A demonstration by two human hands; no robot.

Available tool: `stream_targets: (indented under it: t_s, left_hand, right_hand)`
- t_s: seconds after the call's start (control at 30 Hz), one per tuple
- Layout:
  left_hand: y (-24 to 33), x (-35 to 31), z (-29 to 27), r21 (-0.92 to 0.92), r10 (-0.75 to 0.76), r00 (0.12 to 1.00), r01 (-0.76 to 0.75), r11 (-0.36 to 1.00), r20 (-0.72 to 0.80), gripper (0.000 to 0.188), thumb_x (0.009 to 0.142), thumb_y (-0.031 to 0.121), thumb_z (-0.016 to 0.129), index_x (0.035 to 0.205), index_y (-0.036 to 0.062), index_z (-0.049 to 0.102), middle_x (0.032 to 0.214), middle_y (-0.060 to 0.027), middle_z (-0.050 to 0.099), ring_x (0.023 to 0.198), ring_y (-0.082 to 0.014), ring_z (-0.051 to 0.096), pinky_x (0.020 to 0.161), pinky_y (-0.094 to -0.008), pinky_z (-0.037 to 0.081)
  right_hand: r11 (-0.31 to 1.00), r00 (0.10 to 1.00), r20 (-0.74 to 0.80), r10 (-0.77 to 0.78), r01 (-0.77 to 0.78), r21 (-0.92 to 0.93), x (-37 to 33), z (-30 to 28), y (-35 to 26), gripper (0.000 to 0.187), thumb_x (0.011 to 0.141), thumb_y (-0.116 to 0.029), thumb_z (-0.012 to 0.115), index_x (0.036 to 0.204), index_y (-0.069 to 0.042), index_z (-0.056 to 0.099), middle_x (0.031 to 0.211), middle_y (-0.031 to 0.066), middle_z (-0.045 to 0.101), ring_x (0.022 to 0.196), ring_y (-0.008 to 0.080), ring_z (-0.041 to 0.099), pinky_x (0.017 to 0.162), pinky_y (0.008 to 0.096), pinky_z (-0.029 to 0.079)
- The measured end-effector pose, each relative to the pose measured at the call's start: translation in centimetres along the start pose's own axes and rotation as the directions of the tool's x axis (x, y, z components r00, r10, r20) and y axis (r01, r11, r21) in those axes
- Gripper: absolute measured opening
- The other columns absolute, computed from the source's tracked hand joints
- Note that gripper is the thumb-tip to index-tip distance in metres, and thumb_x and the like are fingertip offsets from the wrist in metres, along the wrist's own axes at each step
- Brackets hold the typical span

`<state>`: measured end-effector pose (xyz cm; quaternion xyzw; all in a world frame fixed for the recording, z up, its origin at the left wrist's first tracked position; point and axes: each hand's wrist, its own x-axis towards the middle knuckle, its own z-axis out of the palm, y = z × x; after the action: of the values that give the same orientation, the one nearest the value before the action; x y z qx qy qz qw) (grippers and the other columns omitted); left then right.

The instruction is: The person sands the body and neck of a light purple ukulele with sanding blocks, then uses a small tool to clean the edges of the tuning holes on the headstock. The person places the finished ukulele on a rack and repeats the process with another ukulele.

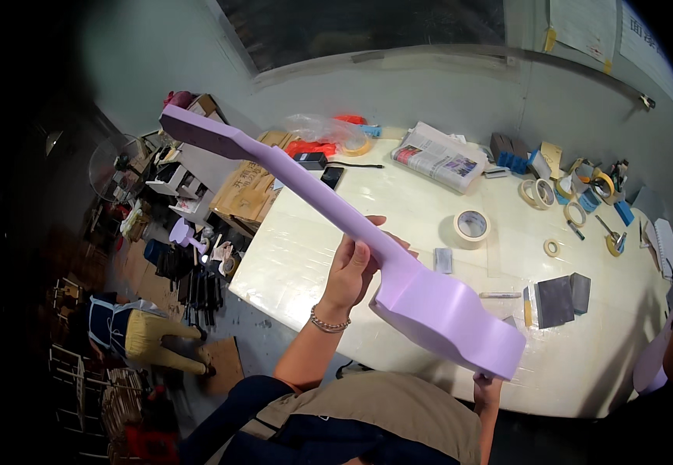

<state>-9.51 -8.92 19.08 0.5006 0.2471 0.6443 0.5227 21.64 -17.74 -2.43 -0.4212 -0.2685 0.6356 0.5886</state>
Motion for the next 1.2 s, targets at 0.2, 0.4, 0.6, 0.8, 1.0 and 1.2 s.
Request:
stream_targets:
  t_s: [0.2, 0.4, 0.6, 0.8, 1.0, 1.2]
  left_hand:
    - [-0.6, 0.3, -0.8, -0.009, 0.045, 0.98, -0.044, 0.999, 0.195, 0.048, 0.096, 0.033, 0.045, 0.131, 0.0017, 0.033, 0.106, -0.0151, 0.06, 0.103, -0.0244, 0.059, 0.087, -0.0345, 0.046]
    - [0.0, 1.2, 0.3, 0.065, 0.038, 0.999, -0.036, 0.997, -0.026, 0.046, 0.098, 0.032, 0.041, 0.132, 0.0039, 0.03, 0.111, -0.0175, 0.06, 0.095, -0.0211, 0.063, 0.077, -0.0308, 0.054]
    - [-0.2, 0.9, 0.6, 0.135, -0.005, 0.983, 0.031, 0.99, -0.184, 0.046, 0.1, 0.036, 0.03, 0.13, 0.0027, 0.032, 0.117, -0.0187, 0.059, 0.08, -0.0156, 0.066, 0.07, -0.0274, 0.056]
    - [-0.6, 0.7, 0.1, 0.193, -0.01, 0.987, 0.042, 0.98, -0.161, 0.042, 0.1, 0.038, 0.024, 0.122, 0.0033, 0.035, 0.114, -0.0262, 0.057, 0.084, -0.0237, 0.067, 0.068, -0.0319, 0.058]
    - [-0.7, 0.3, 0.0, 0.191, -0.025, 0.984, 0.059, 0.98, -0.178, 0.042, 0.1, 0.037, 0.023, 0.121, 0.0024, 0.035, 0.114, -0.026, 0.058, 0.085, -0.0241, 0.067, 0.068, -0.0317, 0.058]
    - [-0.9, 0.6, 0.1, 0.187, -0.044, 0.987, 0.073, 0.98, -0.151, 0.043, 0.1, 0.038, 0.023, 0.123, 0.0028, 0.034, 0.115, -0.0256, 0.057, 0.087, -0.0234, 0.067, 0.069, -0.0312, 0.058]
  right_hand:
    - [0.988, 0.995, -0.081, 0.065, -0.053, 0.142, -0.2, 1.7, -0.3, 0.054, 0.074, -0.009, 0.051, 0.127, -0.005, 0.04, 0.113, 0.0038, 0.049, 0.098, 0.018, 0.048, 0.08, 0.031, 0.041]
    - [0.972, 0.989, -0.145, 0.02, 0.015, 0.235, -0.3, 4.0, -2.8, 0.05, 0.091, -0.027, 0.041, 0.136, -0.006, 0.033, 0.128, 0.0076, 0.045, 0.113, 0.0219, 0.046, 0.092, 0.0354, 0.04]
    - [0.98, 0.997, 0.051, -0.061, 0.05, 0.19, 2.1, 2.5, -3.3, 0.061, 0.098, -0.047, 0.013, 0.142, -0.006, 0.026, 0.14, 0.0104, 0.036, 0.126, 0.0259, 0.038, 0.104, 0.0388, 0.033]
    - [0.987, 0.987, 0.152, -0.044, 0.02, 0.16, 2.6, 1.2, -3.3, 0.061, 0.099, -0.046, 0.014, 0.142, -0.005, 0.027, 0.14, 0.0113, 0.037, 0.126, 0.0264, 0.038, 0.105, 0.0385, 0.032]
    - [0.983, 0.999, 0.049, 0.016, -0.025, 0.181, 1.9, 2.8, -3.8, 0.059, 0.099, -0.045, 0.018, 0.137, -0.003, 0.035, 0.131, 0.012, 0.046, 0.117, 0.0257, 0.047, 0.098, 0.0373, 0.039]
    - [0.999, 0.999, 0.01, -0.048, 0.048, -0.015, 2.5, 1.2, -3.2, 0.064, 0.097, -0.05, 0.014, 0.138, -0.004, 0.032, 0.133, 0.0125, 0.044, 0.109, 0.0256, 0.053, 0.09, 0.0372, 0.044]
